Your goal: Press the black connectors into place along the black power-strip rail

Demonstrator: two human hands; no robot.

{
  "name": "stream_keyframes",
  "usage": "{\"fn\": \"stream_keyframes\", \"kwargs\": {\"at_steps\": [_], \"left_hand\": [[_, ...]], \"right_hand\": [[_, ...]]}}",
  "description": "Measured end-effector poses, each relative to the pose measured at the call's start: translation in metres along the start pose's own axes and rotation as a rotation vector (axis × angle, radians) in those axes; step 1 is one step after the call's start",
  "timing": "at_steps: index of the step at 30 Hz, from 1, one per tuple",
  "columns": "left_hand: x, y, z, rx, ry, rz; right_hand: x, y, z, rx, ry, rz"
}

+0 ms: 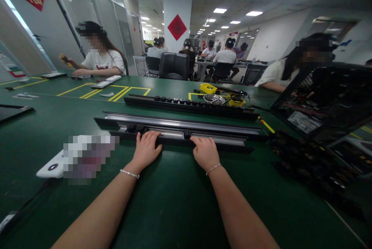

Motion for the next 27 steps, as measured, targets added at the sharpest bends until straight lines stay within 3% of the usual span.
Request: {"fn": "stream_keyframes", "kwargs": {"at_steps": [4,10,13,27], "left_hand": [[0.002,0.001,0.000,0.005,-0.002,-0.004],[0.003,0.002,0.001,0.006,0.009,-0.002],[0.002,0.001,0.001,-0.003,0.009,0.000],[0.002,0.001,0.000,0.011,0.004,-0.007]], "right_hand": [[0.004,-0.001,0.001,-0.003,0.003,-0.039],[0.014,-0.005,0.008,0.032,0.124,-0.009],[0.015,-0.008,0.010,0.076,0.112,0.038],[0.020,-0.002,0.009,0.045,0.091,0.014]]}}
Point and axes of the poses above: each hand's wrist, its own z-axis away from the middle knuckle, its own y-axis out of the back of the hand, x = y × z, the point moved 2 cm from there along -z, towards the middle knuckle, and after that the axes turned 9 degrees about y, right-handed, at the moved point
